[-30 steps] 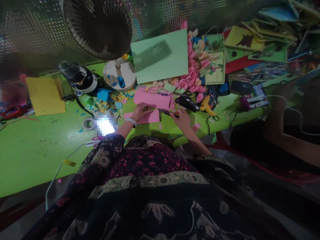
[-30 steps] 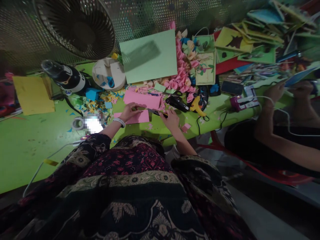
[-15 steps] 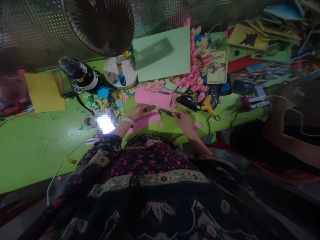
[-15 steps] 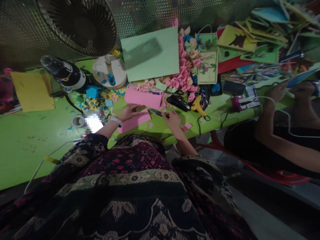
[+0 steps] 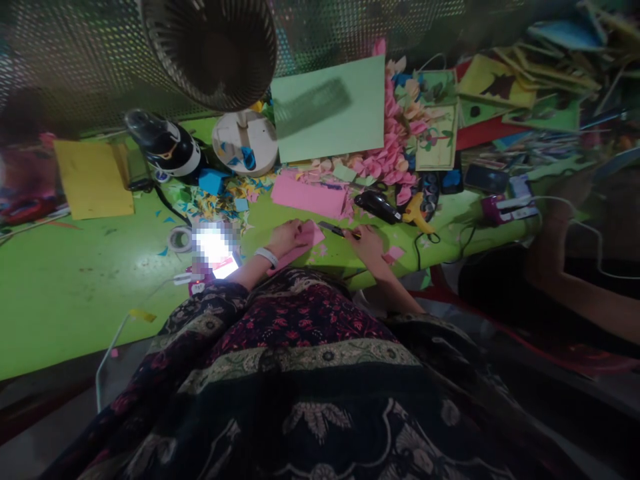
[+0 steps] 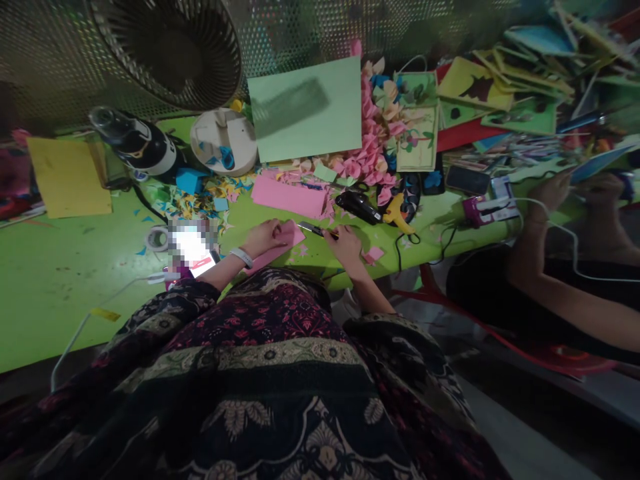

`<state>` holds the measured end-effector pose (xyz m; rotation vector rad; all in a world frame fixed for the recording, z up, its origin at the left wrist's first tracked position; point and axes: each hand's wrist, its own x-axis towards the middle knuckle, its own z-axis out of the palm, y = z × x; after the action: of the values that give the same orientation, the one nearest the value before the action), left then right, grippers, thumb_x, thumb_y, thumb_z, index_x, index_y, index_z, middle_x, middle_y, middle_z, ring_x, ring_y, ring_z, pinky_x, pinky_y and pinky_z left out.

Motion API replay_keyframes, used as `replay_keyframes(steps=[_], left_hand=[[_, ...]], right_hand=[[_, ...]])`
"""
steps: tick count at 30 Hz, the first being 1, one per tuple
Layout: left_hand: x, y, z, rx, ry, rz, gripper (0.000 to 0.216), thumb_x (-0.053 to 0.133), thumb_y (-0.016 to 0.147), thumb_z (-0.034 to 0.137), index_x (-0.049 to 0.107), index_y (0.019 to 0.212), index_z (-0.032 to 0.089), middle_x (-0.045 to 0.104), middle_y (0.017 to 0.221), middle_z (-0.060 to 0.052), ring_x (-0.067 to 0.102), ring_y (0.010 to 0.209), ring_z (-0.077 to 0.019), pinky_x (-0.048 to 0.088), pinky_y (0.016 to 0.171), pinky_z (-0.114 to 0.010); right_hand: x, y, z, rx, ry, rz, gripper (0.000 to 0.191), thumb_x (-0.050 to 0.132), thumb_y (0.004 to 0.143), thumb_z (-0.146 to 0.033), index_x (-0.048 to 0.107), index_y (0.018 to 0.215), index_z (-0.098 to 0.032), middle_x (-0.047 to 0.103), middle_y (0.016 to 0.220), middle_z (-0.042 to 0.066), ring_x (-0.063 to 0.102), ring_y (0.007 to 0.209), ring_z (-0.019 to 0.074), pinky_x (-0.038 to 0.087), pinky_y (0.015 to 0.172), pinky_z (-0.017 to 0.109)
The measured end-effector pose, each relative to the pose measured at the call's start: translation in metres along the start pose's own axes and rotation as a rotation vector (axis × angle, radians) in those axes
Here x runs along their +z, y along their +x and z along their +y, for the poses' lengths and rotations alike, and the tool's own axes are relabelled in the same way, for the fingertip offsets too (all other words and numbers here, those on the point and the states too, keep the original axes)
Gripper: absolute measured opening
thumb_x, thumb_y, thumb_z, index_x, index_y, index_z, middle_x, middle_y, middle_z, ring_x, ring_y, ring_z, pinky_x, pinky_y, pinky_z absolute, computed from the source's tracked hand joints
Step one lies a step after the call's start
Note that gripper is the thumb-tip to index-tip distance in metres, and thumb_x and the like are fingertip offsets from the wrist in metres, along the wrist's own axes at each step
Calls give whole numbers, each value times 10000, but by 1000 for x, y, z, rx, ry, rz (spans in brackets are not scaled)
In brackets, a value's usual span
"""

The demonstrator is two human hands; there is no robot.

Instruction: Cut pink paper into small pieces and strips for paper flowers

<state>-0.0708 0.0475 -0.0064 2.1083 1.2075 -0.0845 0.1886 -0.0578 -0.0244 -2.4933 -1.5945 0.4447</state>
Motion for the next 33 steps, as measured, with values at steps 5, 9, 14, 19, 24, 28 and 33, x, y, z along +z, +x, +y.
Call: replay_keyframes(steps=[5, 9, 14, 19, 24, 28, 33], left_hand=[[-6, -3, 0, 61, 61, 85, 63, 706, 943, 242, 728, 968, 188, 659, 1046, -104, 660, 956, -241, 514, 831, -339], [-1, -8, 0, 151, 117, 97, 235, 660, 975, 222, 737, 1197, 212, 675, 1103, -110, 639, 1080, -259, 487, 951, -367], [-2, 0, -5, 284, 228, 69, 263, 601, 1029, 272, 720, 1253, 203, 714, 1112, -119, 645, 1076, -265, 465, 961, -394], [-18, 28, -12, 449, 337, 91, 281, 574, 1047, 372, 749, 1140, 172, 722, 1061, -155, 647, 1097, -299, 448, 968, -433], [-19, 33, -20, 376, 323, 165, 362, 485, 1066, 320, 681, 1328, 166, 709, 1254, -192, 636, 1202, -313, 462, 1014, -464], [3, -2, -36, 354, 287, 175, 526, 408, 1088, 378, 483, 1584, 218, 491, 1628, -148, 413, 1530, -307, 309, 1246, -516], [34, -43, -55, 353, 309, 124, 729, 392, 1049, 647, 340, 1671, 271, 217, 1769, -109, 142, 1649, -330, 67, 1329, -590]], right_hand=[[1, -2, 1, 14, 17, 23, 392, 584, 983, -552, 718, 935, -187, 738, 1034, 128, 640, 931, 251, 446, 767, 335], [0, 3, 6, -16, 63, 46, 406, 570, 984, -571, 719, 930, -197, 737, 1014, 120, 645, 903, 250, 458, 767, 343], [-4, 16, 9, -217, 17, -7, 436, 552, 992, -597, 724, 951, -199, 731, 1004, 124, 657, 960, 268, 485, 786, 351], [-5, 27, 8, -408, -28, -38, 491, 599, 961, -646, 711, 1085, -184, 720, 1093, 152, 653, 1064, 311, 514, 881, 395], [-1, 29, 7, -494, -64, -107, 411, 668, 956, -543, 688, 1156, -185, 702, 1175, 153, 653, 1120, 317, 518, 920, 395], [4, 28, 10, -493, -76, -96, 420, 603, 994, -568, 691, 1146, -187, 709, 1143, 150, 657, 1091, 318, 522, 886, 392], [10, 28, 17, -552, -65, -108, 552, 532, 991, -678, 698, 1173, -184, 709, 1180, 159, 653, 1110, 331, 522, 920, 421]])
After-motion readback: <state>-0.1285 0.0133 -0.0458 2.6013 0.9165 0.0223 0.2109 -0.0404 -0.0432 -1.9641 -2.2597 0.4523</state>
